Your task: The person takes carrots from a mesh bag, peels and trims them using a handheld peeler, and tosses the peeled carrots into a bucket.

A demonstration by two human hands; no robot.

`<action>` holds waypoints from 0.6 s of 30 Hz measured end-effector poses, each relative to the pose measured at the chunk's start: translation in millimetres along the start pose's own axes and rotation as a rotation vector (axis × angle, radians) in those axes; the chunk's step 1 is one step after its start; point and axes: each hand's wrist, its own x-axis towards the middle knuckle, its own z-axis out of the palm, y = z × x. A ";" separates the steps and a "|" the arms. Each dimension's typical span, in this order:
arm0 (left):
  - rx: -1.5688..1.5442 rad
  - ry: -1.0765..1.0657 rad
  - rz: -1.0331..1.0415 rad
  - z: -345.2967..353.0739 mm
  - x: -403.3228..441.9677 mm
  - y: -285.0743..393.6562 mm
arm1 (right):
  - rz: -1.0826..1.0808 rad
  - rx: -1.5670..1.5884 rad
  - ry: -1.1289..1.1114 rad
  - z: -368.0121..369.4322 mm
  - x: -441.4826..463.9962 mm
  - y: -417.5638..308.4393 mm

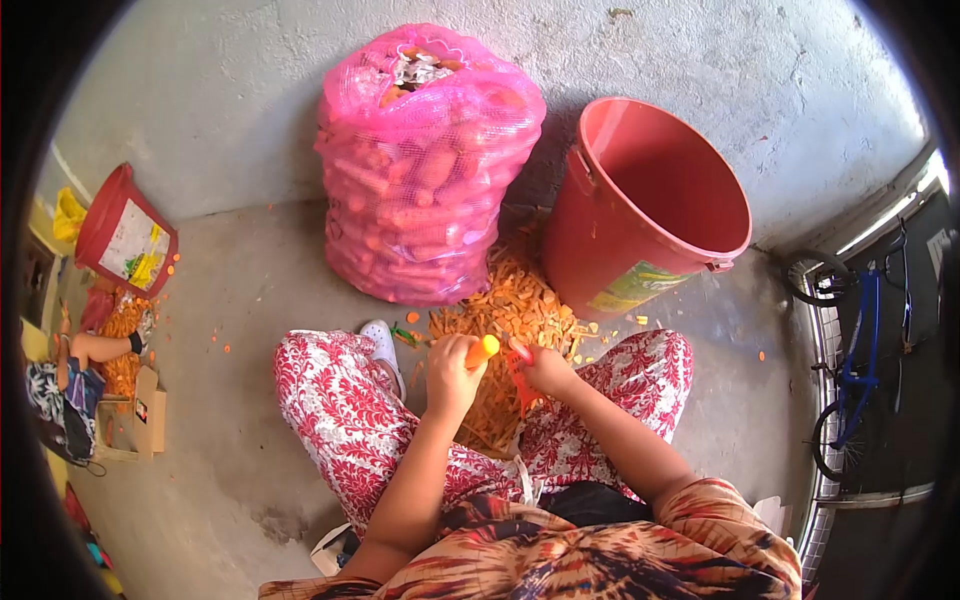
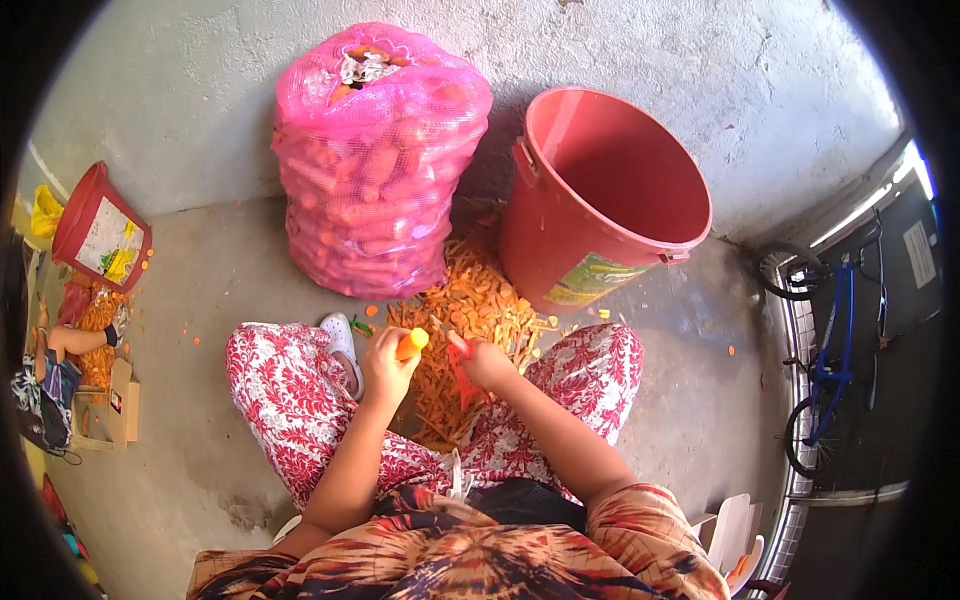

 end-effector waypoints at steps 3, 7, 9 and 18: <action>-0.202 0.016 -0.222 4.3 1.1 -3.2 | 0.127 0.294 -0.100 -12.9 -7.3 -12.9; -0.780 -0.015 -0.545 17.6 -4.0 -21.4 | 0.289 1.026 -0.294 1.5 8.5 10.9; -0.996 -0.032 -0.644 8.6 0.1 -11.7 | 0.331 1.245 -0.419 -4.0 9.4 11.6; -1.256 -0.206 -0.613 3.1 -3.6 -4.6 | 0.022 1.826 -0.734 -33.3 18.0 27.5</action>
